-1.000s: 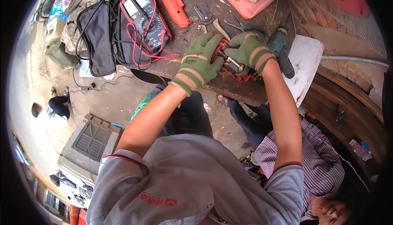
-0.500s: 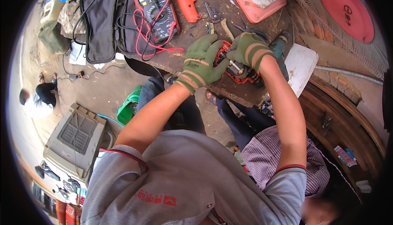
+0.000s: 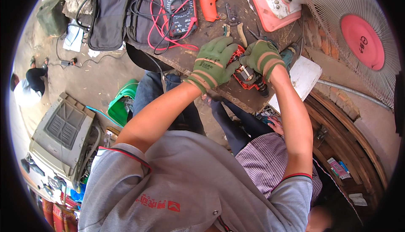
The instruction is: The person disassembles a red cordless drill on a cluttered workbench, removes the housing to expose the motor and internal components, and manipulates the internal parts with gloved hands. The person then removes gloves and continues handling the exposed motor assembly.
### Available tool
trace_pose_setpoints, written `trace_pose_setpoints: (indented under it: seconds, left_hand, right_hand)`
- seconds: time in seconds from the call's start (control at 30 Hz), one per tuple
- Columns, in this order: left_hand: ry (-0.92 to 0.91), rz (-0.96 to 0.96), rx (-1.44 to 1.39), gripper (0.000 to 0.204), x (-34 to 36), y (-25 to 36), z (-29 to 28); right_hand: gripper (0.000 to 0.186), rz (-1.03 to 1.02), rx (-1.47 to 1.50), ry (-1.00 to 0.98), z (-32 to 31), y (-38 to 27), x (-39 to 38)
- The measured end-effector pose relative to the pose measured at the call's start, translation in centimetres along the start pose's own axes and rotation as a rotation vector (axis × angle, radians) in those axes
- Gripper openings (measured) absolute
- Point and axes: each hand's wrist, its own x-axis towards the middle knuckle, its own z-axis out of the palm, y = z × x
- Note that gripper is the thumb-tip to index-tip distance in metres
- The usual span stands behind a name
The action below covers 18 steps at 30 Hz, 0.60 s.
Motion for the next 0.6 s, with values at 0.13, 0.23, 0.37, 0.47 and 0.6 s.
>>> trace_pose_setpoints:
  seconds: [0.13, 0.23, 0.37, 0.47, 0.6]
  left_hand:
    - [-0.021, -0.018, -0.001, 0.051, 0.1, 0.1, 0.0]
    - [-0.034, -0.042, -0.009, 0.051, 0.1, 0.2, -0.1]
    - [-0.057, -0.056, 0.001, 0.051, 0.1, 0.2, -0.1]
    - [-0.067, -0.068, 0.004, 0.051, 0.2, 0.4, -0.3]
    - [-0.068, -0.081, 0.010, 0.050, 0.2, 0.4, -0.3]
  right_hand:
    - [0.029, -0.011, -0.029, 0.049, 0.6, -0.3, -0.1]
    - [0.024, -0.095, -0.217, 0.103, 1.3, -0.6, 0.1]
    - [0.021, -0.113, -0.290, 0.057, 1.0, -1.1, -0.1]
    - [0.020, -0.107, -0.385, 0.076, 1.6, -1.4, 0.2]
    - [0.020, -0.142, -0.529, 0.048, 1.4, -2.2, -0.5]
